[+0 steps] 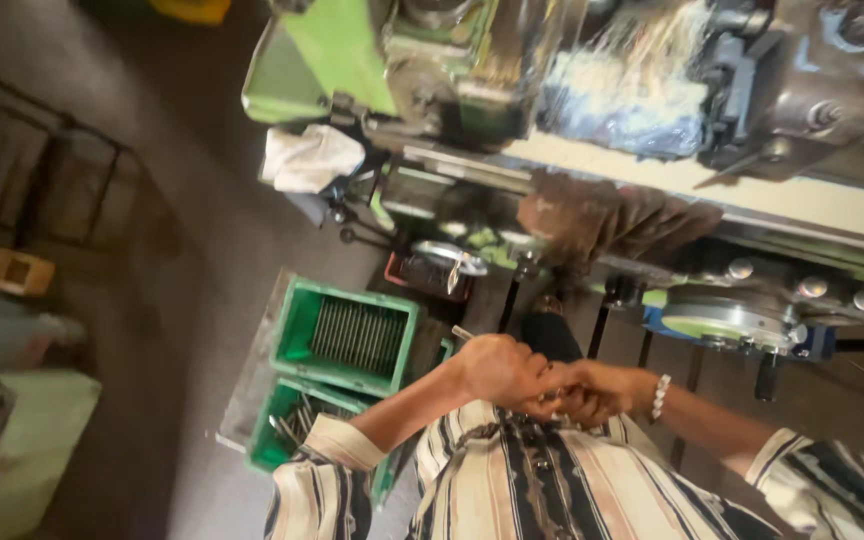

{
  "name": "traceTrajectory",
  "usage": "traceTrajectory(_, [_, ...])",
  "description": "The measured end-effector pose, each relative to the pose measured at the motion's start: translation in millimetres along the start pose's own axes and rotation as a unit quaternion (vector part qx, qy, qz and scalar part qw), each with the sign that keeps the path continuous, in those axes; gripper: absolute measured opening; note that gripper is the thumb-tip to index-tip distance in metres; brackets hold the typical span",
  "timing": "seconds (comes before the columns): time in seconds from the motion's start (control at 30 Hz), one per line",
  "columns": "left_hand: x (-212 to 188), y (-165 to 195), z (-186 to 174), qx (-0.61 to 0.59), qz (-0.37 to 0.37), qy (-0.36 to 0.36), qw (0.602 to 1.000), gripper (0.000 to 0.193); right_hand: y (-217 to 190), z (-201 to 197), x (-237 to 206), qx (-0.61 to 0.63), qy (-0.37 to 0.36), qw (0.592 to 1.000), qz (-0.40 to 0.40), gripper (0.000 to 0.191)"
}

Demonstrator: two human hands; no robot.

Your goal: The person repeatedly picks metal rods from a green bin, inserts them into a lathe chuck, and operates the machine to machine the rod ends. The person removes the finished rods and returns them to the bin, repeating the cycle throughout the clip.

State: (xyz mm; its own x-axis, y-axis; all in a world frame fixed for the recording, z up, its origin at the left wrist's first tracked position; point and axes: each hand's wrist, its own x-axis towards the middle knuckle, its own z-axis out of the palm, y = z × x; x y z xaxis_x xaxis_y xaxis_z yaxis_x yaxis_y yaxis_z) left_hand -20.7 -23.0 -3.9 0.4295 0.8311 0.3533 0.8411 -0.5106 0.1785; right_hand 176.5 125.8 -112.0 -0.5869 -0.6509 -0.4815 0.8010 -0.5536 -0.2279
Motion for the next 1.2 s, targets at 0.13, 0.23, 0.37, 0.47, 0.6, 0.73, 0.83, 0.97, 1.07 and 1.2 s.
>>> traceTrajectory(0.13, [2.2,-24.8,6.9,0.003,0.025,-0.005,1.0,0.046,-10.6,-34.4,3.7,0.002,0.029,0.998,-0.062,0.036])
traceTrajectory(0.23, [2.5,-52.0,30.5,-0.013,-0.112,0.068,0.991,0.04,-38.8,-46.7,-4.6,0.08,0.063,0.979,-0.177,0.049])
traceTrajectory(0.37, [-4.9,-67.9,84.2,-0.483,-0.483,0.363,0.633,0.032,-62.5,-23.3,15.1,-0.045,0.459,0.722,-0.516,0.031])
traceTrajectory(0.47, [-28.7,-50.3,121.3,-0.654,-0.551,0.352,0.38,0.035,-64.5,10.9,34.4,-0.453,0.584,0.406,-0.538,0.01])
traceTrajectory(0.6, [-59.3,-27.0,148.6,-0.684,-0.61,0.315,0.247,0.011,-66.1,49.6,45.6,-0.572,0.469,0.488,-0.464,0.02])
traceTrajectory(0.73, [-72.6,-26.4,148.4,-0.731,-0.549,0.333,0.229,0.025,-72.4,64.4,42.4,-0.575,0.436,0.463,-0.515,0.027])
traceTrajectory(0.83, [-66.0,-36.2,138.2,-0.741,-0.529,0.325,0.257,0.033,-80.9,61.0,34.1,-0.617,0.44,0.441,-0.481,0.023])
traceTrajectory(0.97, [-41.6,-46.6,125.5,-0.752,-0.518,0.301,0.277,0.026,-92.1,47.2,16.5,-0.633,0.428,0.409,-0.498,0.017])
traceTrajectory(1.07, [-14.9,-52.1,122.7,-0.778,-0.482,0.299,0.269,0.028,-98.3,35.7,3.4,-0.626,0.453,0.383,-0.506,0.023])
traceTrajectory(1.2, [21.3,-68.4,114.6,-0.771,-0.495,0.272,0.294,0.029,-104.2,17.9,-14.8,-0.606,0.496,0.373,-0.498,0.022])
